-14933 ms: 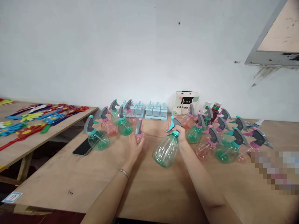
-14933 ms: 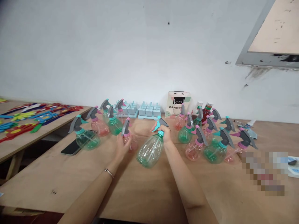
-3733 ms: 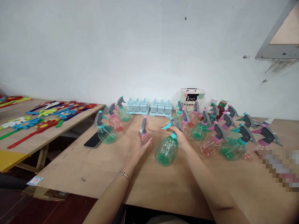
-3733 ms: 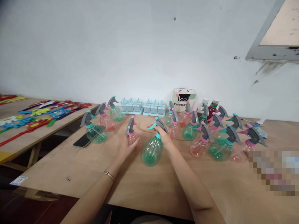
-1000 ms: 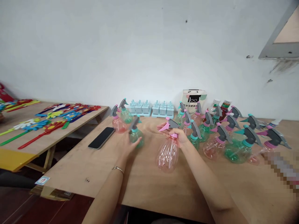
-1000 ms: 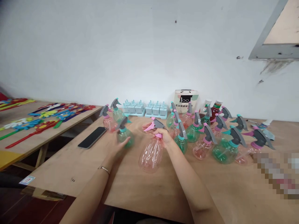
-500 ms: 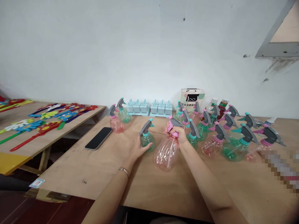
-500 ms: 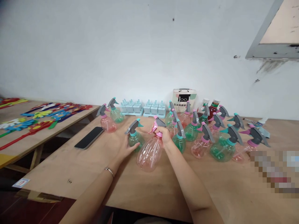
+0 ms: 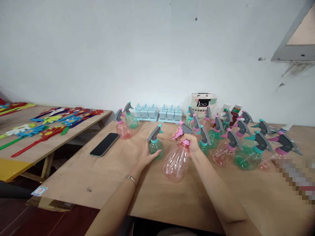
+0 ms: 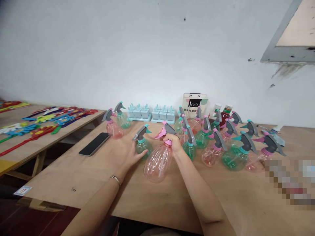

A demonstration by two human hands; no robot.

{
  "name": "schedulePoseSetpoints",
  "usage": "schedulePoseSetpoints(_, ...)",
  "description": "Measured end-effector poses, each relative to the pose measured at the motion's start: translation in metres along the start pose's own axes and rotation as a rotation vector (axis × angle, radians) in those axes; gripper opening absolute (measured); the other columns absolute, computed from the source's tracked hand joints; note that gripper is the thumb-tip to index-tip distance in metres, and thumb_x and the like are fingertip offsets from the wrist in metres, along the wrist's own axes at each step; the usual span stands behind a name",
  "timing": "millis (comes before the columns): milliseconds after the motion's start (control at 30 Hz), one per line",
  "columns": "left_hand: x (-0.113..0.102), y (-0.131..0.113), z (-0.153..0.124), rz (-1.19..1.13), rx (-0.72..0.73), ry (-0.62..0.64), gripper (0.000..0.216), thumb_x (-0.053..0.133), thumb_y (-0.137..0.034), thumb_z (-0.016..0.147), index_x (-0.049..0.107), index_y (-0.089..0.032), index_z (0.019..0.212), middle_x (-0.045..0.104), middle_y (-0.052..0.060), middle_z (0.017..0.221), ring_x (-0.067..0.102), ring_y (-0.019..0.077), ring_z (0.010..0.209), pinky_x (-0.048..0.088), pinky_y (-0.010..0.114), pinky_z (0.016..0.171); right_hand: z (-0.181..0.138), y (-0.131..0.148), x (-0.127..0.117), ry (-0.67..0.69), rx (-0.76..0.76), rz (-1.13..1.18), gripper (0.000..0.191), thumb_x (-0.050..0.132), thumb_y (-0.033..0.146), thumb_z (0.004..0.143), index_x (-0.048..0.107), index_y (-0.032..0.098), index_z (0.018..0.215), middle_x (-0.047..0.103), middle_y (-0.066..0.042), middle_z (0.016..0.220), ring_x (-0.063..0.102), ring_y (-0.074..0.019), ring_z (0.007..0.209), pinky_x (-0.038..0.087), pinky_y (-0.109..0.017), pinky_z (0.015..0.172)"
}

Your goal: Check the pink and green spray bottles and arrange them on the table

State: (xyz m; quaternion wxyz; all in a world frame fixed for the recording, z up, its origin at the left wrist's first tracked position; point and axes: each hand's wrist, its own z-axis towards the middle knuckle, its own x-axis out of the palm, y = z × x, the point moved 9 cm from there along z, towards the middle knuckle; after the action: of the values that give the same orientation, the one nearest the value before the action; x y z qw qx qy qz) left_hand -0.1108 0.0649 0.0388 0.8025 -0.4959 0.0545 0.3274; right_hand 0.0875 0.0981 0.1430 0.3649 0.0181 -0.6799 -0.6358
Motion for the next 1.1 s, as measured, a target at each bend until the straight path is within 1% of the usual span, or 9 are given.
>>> schedulePoseSetpoints(100,0.001,-0.003,0.0,-0.005,0.011,0.007,0.073,0.075,-0.051,0.072,0.046,-0.019,0.132,0.062,0.013,0.125,0.057,0.0333,0.124,0.044,0.051,0.107,-0.001,-0.001,0.003,0.038,0.02,-0.039,0.023,0.059,0.021,0.046,0.066,0.019,0.068,0.071,-0.004,0.069,0.051,-0.013,0.05,0.023,-0.019,0.035)
schedulePoseSetpoints(233,0.0,-0.004,0.0,-0.002,0.014,0.001,0.075,0.076,-0.051,0.072,0.045,-0.019,0.133,0.062,0.013,0.124,0.056,0.0331,0.126,0.044,0.051,0.108,0.0,-0.003,-0.003,0.0,0.033,-0.02,0.016,0.056,0.022,0.044,0.062,0.019,0.059,0.069,-0.004,0.064,0.04,-0.0091,0.041,0.025,-0.021,0.033)
schedulePoseSetpoints(367,0.0,-0.002,0.0,-0.003,0.011,-0.001,0.073,0.076,-0.05,0.073,0.046,-0.02,0.133,0.062,0.012,0.125,0.059,0.0321,0.123,0.045,0.05,0.107,0.003,0.001,-0.013,-0.069,-0.022,-0.003,0.017,0.056,0.023,0.044,0.062,0.019,0.059,0.071,-0.005,0.07,0.055,-0.0145,0.055,0.038,-0.021,0.039)
schedulePoseSetpoints(467,0.001,-0.003,0.0,-0.007,0.029,0.004,0.073,0.076,-0.05,0.073,0.046,-0.02,0.133,0.062,0.013,0.127,0.059,0.0316,0.122,0.046,0.049,0.106,0.005,0.0,-0.015,-0.053,-0.016,-0.019,0.019,0.059,0.022,0.046,0.064,0.019,0.064,0.072,-0.004,0.077,0.062,-0.017,0.066,0.04,-0.02,0.042)
schedulePoseSetpoints(567,0.001,-0.002,0.001,-0.015,0.036,-0.001,0.074,0.075,-0.051,0.073,0.046,-0.019,0.133,0.061,0.013,0.128,0.058,0.0321,0.123,0.045,0.05,0.107,0.004,0.003,-0.012,-0.025,-0.035,0.01,0.02,0.059,0.021,0.046,0.064,0.02,0.066,0.07,-0.002,0.073,0.059,-0.0155,0.062,0.04,-0.02,0.041)
schedulePoseSetpoints(700,0.002,0.001,0.001,-0.026,0.024,0.007,0.075,0.076,-0.051,0.073,0.045,-0.02,0.134,0.061,0.013,0.128,0.057,0.0324,0.125,0.044,0.05,0.108,0.001,0.007,-0.017,-0.09,-0.087,0.038,0.019,0.056,0.022,0.044,0.062,0.02,0.062,0.063,0.0,0.059,0.05,-0.0129,0.052,0.038,-0.021,0.039)
schedulePoseSetpoints(933,0.0,-0.001,0.001,-0.026,0.024,0.006,0.073,0.077,-0.048,0.073,0.047,-0.021,0.133,0.06,0.013,0.128,0.057,0.033,0.125,0.043,0.051,0.108,0.003,0.002,-0.017,-0.092,-0.024,-0.118,0.024,0.061,0.024,0.049,0.066,0.021,0.072,0.073,-0.003,0.082,0.06,-0.0159,0.07,0.042,-0.02,0.046)
schedulePoseSetpoints(1033,0.001,0.001,0.0,-0.023,-0.004,0.015,0.071,0.075,-0.05,0.074,0.047,-0.021,0.132,0.062,0.013,0.125,0.058,0.0328,0.123,0.044,0.051,0.107,0.0,0.008,-0.013,-0.072,-0.074,-0.159,0.017,0.056,0.028,0.049,0.062,0.021,0.064,0.069,-0.003,0.07,0.056,-0.0163,0.061,0.041,-0.024,0.046)
schedulePoseSetpoints(1100,0.001,0.001,0.0,-0.022,-0.009,0.015,0.071,0.075,-0.051,0.073,0.047,-0.021,0.13,0.063,0.012,0.122,0.058,0.0334,0.123,0.044,0.052,0.107,-0.005,0.018,-0.004,-0.002,-0.18,-0.234,0.014,0.053,0.028,0.05,0.06,0.021,0.061,0.065,-0.003,0.065,0.056,-0.0175,0.062,0.044,-0.027,0.052)
